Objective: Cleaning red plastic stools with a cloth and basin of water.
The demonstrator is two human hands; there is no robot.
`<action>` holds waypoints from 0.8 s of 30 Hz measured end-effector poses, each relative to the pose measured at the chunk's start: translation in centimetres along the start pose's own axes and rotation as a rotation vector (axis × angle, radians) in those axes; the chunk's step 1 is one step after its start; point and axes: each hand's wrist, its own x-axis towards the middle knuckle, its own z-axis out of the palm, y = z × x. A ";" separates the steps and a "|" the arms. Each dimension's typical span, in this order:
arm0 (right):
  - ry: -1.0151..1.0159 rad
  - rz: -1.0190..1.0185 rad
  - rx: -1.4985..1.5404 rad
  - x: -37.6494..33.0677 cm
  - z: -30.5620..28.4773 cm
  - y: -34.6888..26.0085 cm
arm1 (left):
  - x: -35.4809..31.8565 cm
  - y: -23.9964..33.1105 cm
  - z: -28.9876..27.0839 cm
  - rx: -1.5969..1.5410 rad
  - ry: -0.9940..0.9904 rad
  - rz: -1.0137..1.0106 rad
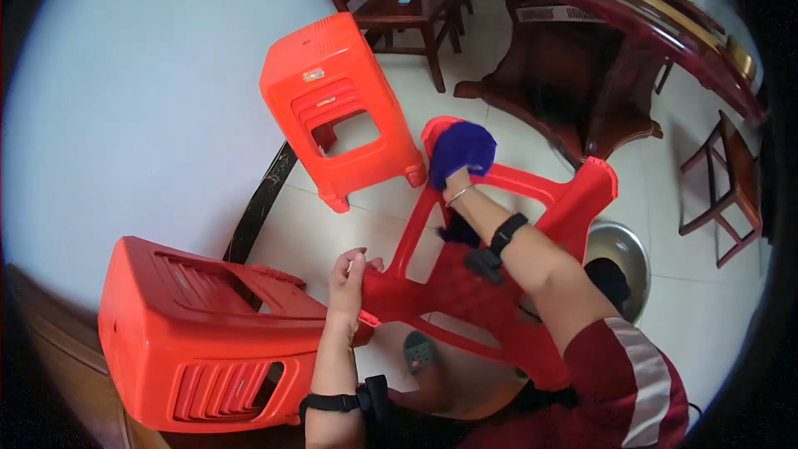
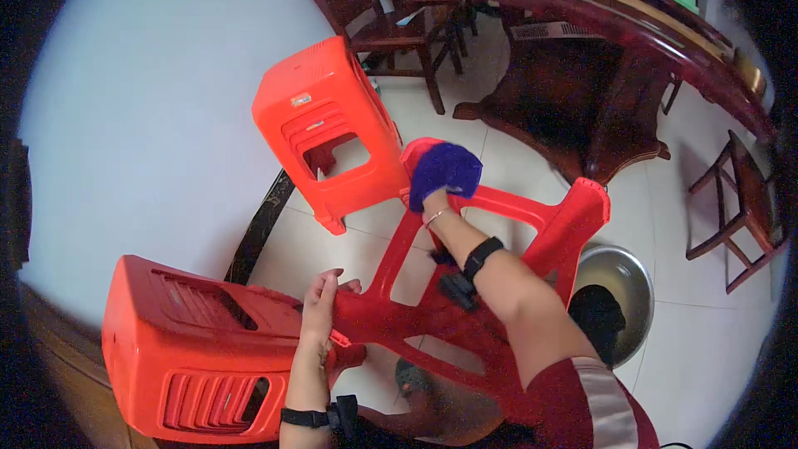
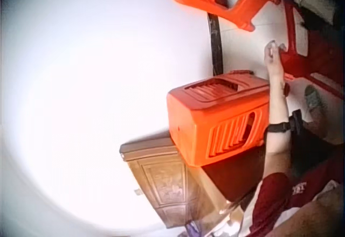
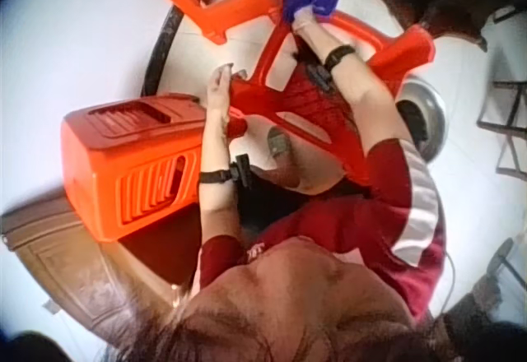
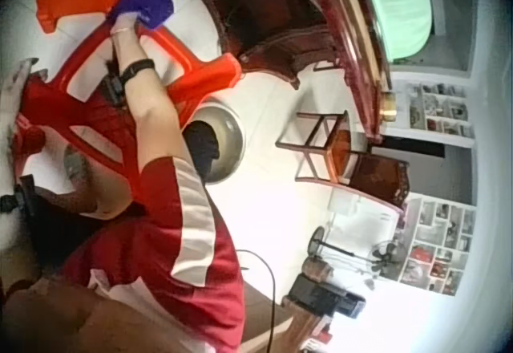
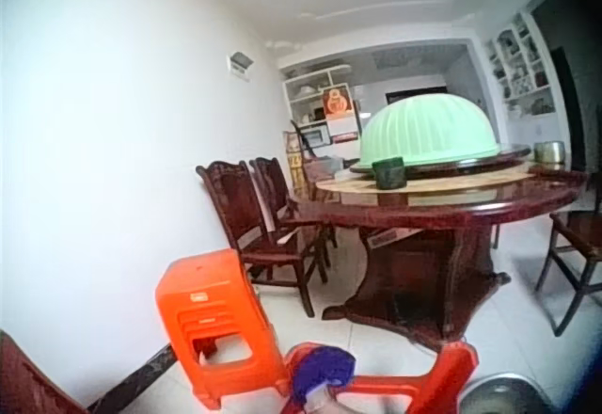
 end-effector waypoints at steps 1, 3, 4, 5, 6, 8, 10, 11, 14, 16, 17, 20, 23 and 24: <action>0.029 0.025 -0.198 0.6 -0.7 3.8 | -0.1 0.3 0.6 0.038 -0.009 -0.004; 0.006 0.036 -0.603 0.3 -1.2 10.4 | 0.3 0.3 1.3 0.080 -0.020 -0.007; -0.036 -0.007 -0.775 0.1 -1.6 13.5 | 0.5 0.0 1.8 0.098 -0.049 0.044; -0.060 -0.119 -0.824 1.0 -3.4 17.4 | 0.9 -0.1 3.3 0.108 -0.114 0.101; -0.590 -0.198 -1.448 -5.2 2.8 16.3 | 0.1 -1.1 -0.1 0.122 0.006 0.068; -1.079 -0.042 -1.663 -13.1 5.7 12.5 | 0.2 -1.0 -0.7 0.150 0.055 0.097; -1.207 -0.111 -1.579 -16.8 4.8 13.4 | 0.1 -0.1 0.7 0.123 0.048 0.068; -1.270 -0.103 -1.544 -18.1 4.2 13.2 | -0.1 0.0 1.2 0.094 0.066 0.039; -1.436 0.016 -1.425 -20.1 2.7 10.5 | 0.2 -0.7 1.5 0.140 0.011 0.078; -1.509 0.153 -1.347 -20.5 1.7 8.1 | -0.3 -0.8 1.6 0.167 -0.013 0.075; -1.534 0.241 -1.320 -20.7 0.8 7.0 | -0.1 -0.5 1.6 0.189 -0.023 0.072; -1.508 0.691 -1.308 -20.1 -5.7 4.8 | 0.3 -0.6 1.1 0.183 -0.040 0.065; -1.104 1.385 -1.322 -17.6 -15.0 3.1 | 1.1 -0.7 0.3 0.135 -0.042 0.080; -0.904 1.556 -1.319 -16.2 -17.5 2.6 | 1.0 -0.4 0.0 0.293 0.011 0.040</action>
